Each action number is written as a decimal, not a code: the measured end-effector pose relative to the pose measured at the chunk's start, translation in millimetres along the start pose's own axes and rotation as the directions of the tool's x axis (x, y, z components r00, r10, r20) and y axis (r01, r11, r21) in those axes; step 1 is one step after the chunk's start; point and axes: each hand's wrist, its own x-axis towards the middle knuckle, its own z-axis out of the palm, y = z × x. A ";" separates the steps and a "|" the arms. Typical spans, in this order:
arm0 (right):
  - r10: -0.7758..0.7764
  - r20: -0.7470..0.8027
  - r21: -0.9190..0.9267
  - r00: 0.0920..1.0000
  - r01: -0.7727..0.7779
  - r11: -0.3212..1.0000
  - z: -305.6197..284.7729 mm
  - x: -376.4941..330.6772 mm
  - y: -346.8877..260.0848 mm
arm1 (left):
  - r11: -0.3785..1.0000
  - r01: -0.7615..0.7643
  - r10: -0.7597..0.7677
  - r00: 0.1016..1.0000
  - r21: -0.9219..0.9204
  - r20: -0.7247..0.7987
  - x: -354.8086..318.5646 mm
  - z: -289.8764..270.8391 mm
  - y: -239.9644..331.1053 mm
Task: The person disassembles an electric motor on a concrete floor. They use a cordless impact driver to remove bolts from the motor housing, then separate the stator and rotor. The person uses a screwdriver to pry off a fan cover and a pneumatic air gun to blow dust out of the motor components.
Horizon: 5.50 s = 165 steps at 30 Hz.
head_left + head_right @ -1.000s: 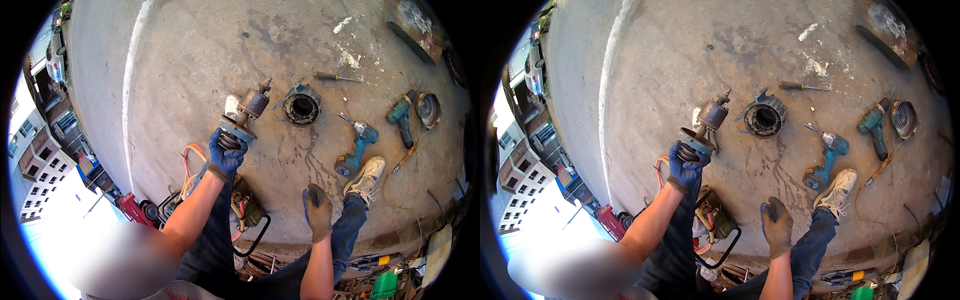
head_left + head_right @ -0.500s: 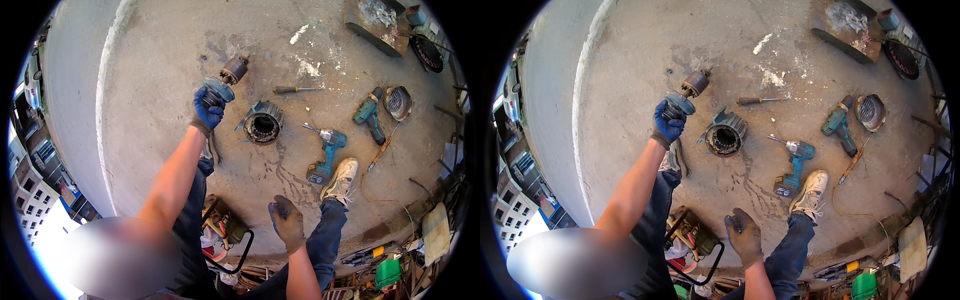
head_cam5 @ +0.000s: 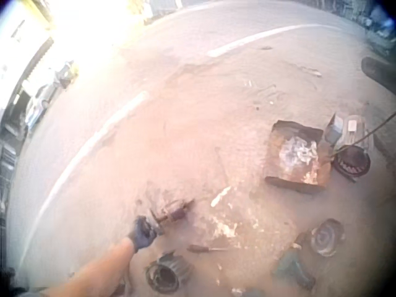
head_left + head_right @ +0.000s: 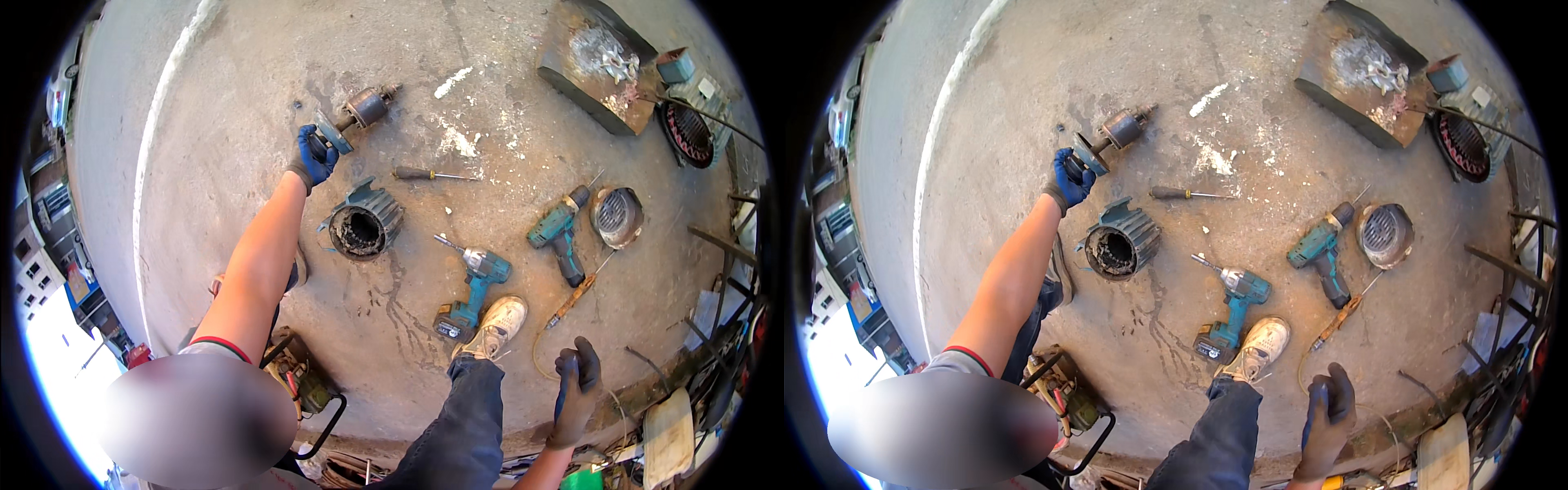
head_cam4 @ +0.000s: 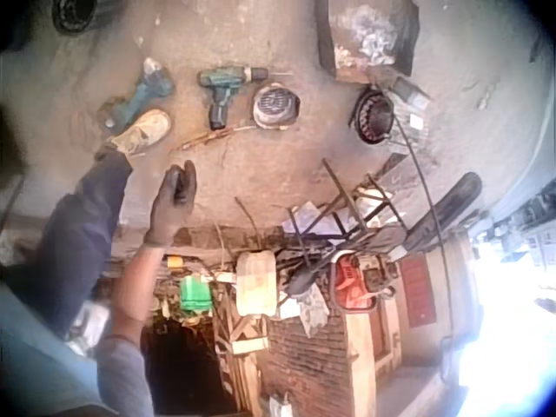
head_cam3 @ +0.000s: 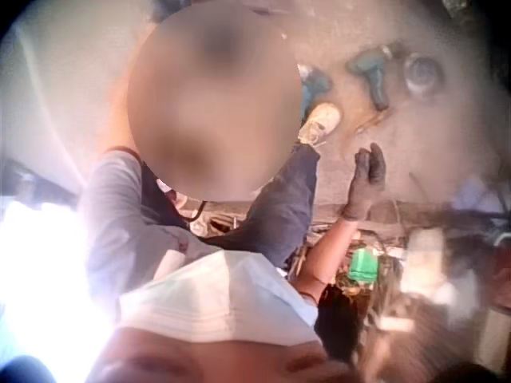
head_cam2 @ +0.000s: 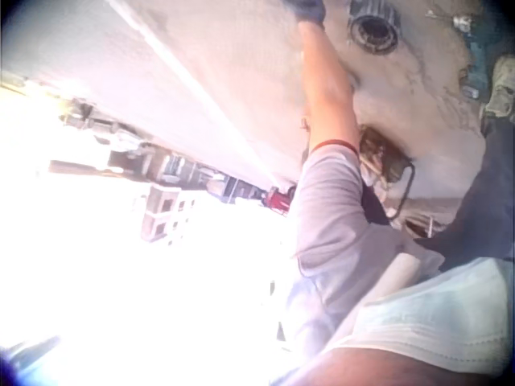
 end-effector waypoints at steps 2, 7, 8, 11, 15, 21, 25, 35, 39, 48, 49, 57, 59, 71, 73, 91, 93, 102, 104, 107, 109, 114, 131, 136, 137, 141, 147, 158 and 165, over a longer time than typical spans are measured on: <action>0.112 -0.033 -0.346 0.993 -0.117 0.931 0.4 72.3 40.3 | 0.996 -0.074 0.076 0.996 0.049 -0.045 2.3 -23.1 16.3; -0.343 -0.006 -0.551 0.939 0.283 0.785 24.3 187.7 165.2 | 0.140 -0.573 0.456 0.761 0.807 0.462 3.7 -47.3 33.6; -0.456 -0.015 -0.523 0.890 0.382 0.762 20.9 211.6 192.6 | -0.157 -0.548 0.407 0.722 0.821 0.560 7.6 -42.6 31.2; -0.172 -0.174 -0.373 0.970 0.096 0.923 25.1 233.9 197.7 | -0.323 -0.384 0.375 0.787 0.865 0.490 -8.8 -38.2 30.6; -0.134 -0.276 -0.042 0.952 0.127 0.991 13.3 179.2 169.7 | 0.347 -0.272 0.570 0.821 0.897 0.029 -33.8 5.4 10.8; -0.207 0.135 -0.041 0.969 0.214 0.976 41.7 141.3 73.0 | -0.039 0.043 0.839 0.545 0.998 0.009 -57.4 30.8 -23.6; -0.363 0.573 0.003 0.735 0.441 0.898 138.0 146.1 11.4 | -0.441 0.321 0.820 0.523 0.838 0.231 -59.3 68.4 -29.0; -0.140 0.860 -0.331 0.491 0.745 0.579 309.5 120.1 -41.1 | -0.420 0.344 0.738 0.668 0.840 0.095 -20.0 24.2 11.3; -0.185 0.888 -0.300 0.422 0.834 0.463 331.0 140.5 -31.9 | -0.389 0.280 0.737 0.666 0.878 0.114 -16.7 33.7 4.7; -0.330 0.847 -0.286 0.417 0.880 0.379 342.9 147.8 -30.5 | -0.251 0.166 0.777 0.622 0.954 0.097 -18.5 33.8 -12.9; -0.331 0.843 -0.299 0.424 0.881 0.367 337.9 140.2 -37.2 | -0.248 0.150 0.778 0.619 0.957 0.105 -14.5 27.7 -10.1; -0.315 0.847 -0.293 0.429 0.870 0.397 353.0 116.0 -44.5 | -0.295 0.141 0.811 0.561 0.945 0.170 7.8 -41.7 22.9; -0.310 0.831 -0.339 0.462 0.863 0.375 348.5 131.2 -41.4 | -0.243 0.115 0.831 0.536 0.963 0.145 11.1 -18.2 -3.6; -0.098 0.848 -0.461 0.522 0.815 0.353 345.5 149.8 -27.0 | -0.220 0.100 0.881 0.447 0.970 0.154 -0.2 -29.7 1.6; -0.064 0.843 -0.480 0.534 0.800 0.359 336.0 148.7 -26.8 | -0.223 0.110 0.874 0.463 0.969 0.148 1.9 -33.3 4.1; -0.257 0.796 -0.374 0.548 0.779 0.503 352.7 142.5 -60.6 | -0.235 0.205 0.855 0.509 0.950 0.101 8.1 -26.7 4.6; -0.284 0.767 -0.407 0.576 0.778 0.479 353.5 165.6 -67.9 | -0.162 0.185 0.851 0.524 0.969 0.042 6.9 1.5 -13.1; -0.323 0.756 -0.316 0.569 0.750 0.581 377.2 183.2 -87.7 | -0.416 0.278 0.834 0.496 0.866 0.242 16.9 -43.6 15.7; -0.315 0.753 -0.304 0.577 0.731 0.611 372.7 202.9 -86.5 | -0.338 0.205 0.828 0.529 0.919 0.187 17.7 -19.6 -1.4; -0.271 0.788 -0.295 0.553 0.725 0.623 368.3 199.5 -82.8 | -0.264 0.171 0.822 0.554 0.949 0.129 5.6 -5.6 -6.9; -0.309 0.803 -0.281 0.509 0.782 0.556 371.6 186.8 -75.0 | -0.241 0.167 0.823 0.557 0.956 0.110 -1.1 -5.4 -5.2; -0.260 0.832 -0.336 0.490 0.818 0.468 385.0 155.8 -59.8 | -0.294 0.163 0.854 0.487 0.942 0.182 -8.3 -17.2 -1.6; -0.147 0.860 -0.340 0.488 0.764 0.548 347.1 130.6 -55.8 | -0.388 0.126 0.785 0.565 0.913 0.255 -33.3 2.7 -15.6; -0.072 0.892 -0.189 0.447 0.512 0.838 322.1 142.9 -25.8 | -0.380 0.019 0.780 0.543 0.925 0.310 -43.4 3.7 -19.0; -0.059 0.894 -0.178 0.445 0.472 0.864 319.3 145.6 -20.8 | -0.358 0.001 0.773 0.562 0.934 0.296 -50.9 12.8 -17.8; -0.046 0.877 -0.217 0.479 0.480 0.850 312.3 141.7 -15.5 | -0.182 -0.016 0.771 0.619 0.983 0.153 -66.7 36.8 -17.8; -0.099 0.847 -0.217 0.522 0.510 0.833 316.6 142.5 -9.8 | -0.434 0.134 0.807 0.498 0.891 0.318 -60.1 25.2 -19.4; -0.073 0.952 -0.038 0.296 0.352 0.935 351.2 146.8 -36.3 | -0.493 0.133 0.755 0.556 0.860 0.348 -49.9 15.1 -10.4; 0.040 0.962 -0.112 0.271 0.259 0.959 386.8 165.0 -33.8 | -0.516 0.230 0.761 0.566 0.825 0.317 -48.4 13.9 -10.8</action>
